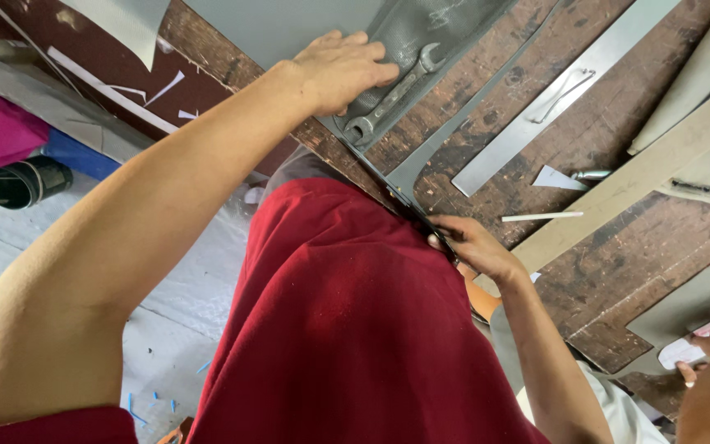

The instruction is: The person traces pattern outlines onto gray fabric laid on a work table, using a chalk marker and a steel ruler while a wrench holds the fabric flat. They then cut along the marked lines with scissors and arrange the cut fabric pieces on the table.

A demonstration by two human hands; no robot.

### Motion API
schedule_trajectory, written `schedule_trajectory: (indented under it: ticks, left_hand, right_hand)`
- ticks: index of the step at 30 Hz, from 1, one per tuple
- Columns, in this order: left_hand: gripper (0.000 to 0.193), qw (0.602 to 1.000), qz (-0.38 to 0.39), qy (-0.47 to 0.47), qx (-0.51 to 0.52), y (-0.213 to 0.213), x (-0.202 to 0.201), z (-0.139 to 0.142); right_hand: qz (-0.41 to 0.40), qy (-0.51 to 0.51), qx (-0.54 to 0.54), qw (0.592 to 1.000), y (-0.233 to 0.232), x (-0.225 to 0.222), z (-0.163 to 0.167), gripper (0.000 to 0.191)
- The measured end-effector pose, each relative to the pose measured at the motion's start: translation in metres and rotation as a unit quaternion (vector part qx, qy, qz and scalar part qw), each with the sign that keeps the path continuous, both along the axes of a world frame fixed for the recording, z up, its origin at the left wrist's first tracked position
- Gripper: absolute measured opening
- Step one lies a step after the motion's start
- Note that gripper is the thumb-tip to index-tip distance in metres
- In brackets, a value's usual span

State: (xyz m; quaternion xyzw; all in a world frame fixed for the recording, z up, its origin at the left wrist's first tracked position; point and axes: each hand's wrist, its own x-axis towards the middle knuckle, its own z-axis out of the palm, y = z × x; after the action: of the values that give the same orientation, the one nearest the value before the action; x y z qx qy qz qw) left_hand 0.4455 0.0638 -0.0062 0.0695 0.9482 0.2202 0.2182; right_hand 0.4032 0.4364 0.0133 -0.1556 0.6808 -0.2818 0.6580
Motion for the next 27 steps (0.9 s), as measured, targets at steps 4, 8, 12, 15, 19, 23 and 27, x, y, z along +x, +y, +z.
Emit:
schedule_trajectory:
  ticks: [4,8,12,15,19,23,27]
  left_hand:
    - [0.072,1.0,0.001,-0.01,-0.002,0.0,-0.002,0.003]
    - [0.071,1.0,-0.005,0.004,0.005,0.0,-0.001,0.004]
    - [0.075,1.0,-0.005,-0.015,0.0,-0.001,-0.001,0.003]
    - [0.072,1.0,-0.005,-0.002,-0.005,0.0,-0.001,0.003]
    - [0.069,1.0,-0.012,0.001,0.002,-0.001,-0.001,0.004]
    - [0.058,0.999,-0.038,0.0,0.007,-0.012,-0.001,0.004]
    - [0.044,0.995,-0.086,0.031,0.041,-0.026,-0.004,-0.002]
  right_hand:
    - [-0.016,-0.003,-0.022,1.0,-0.001,0.003,-0.001,0.049]
    - [-0.011,0.02,-0.037,0.999,-0.005,0.007,-0.002,0.047]
    - [-0.035,-0.004,-0.027,0.999,-0.005,0.01,-0.001,0.047]
    - [-0.022,0.007,0.022,1.0,-0.003,0.014,-0.003,0.046]
    - [-0.037,0.024,-0.022,0.999,-0.003,0.021,-0.008,0.044]
    - [-0.065,0.018,-0.023,0.997,-0.002,0.029,-0.009,0.042]
    - [-0.068,0.031,0.036,0.997,-0.005,0.042,-0.007,0.044]
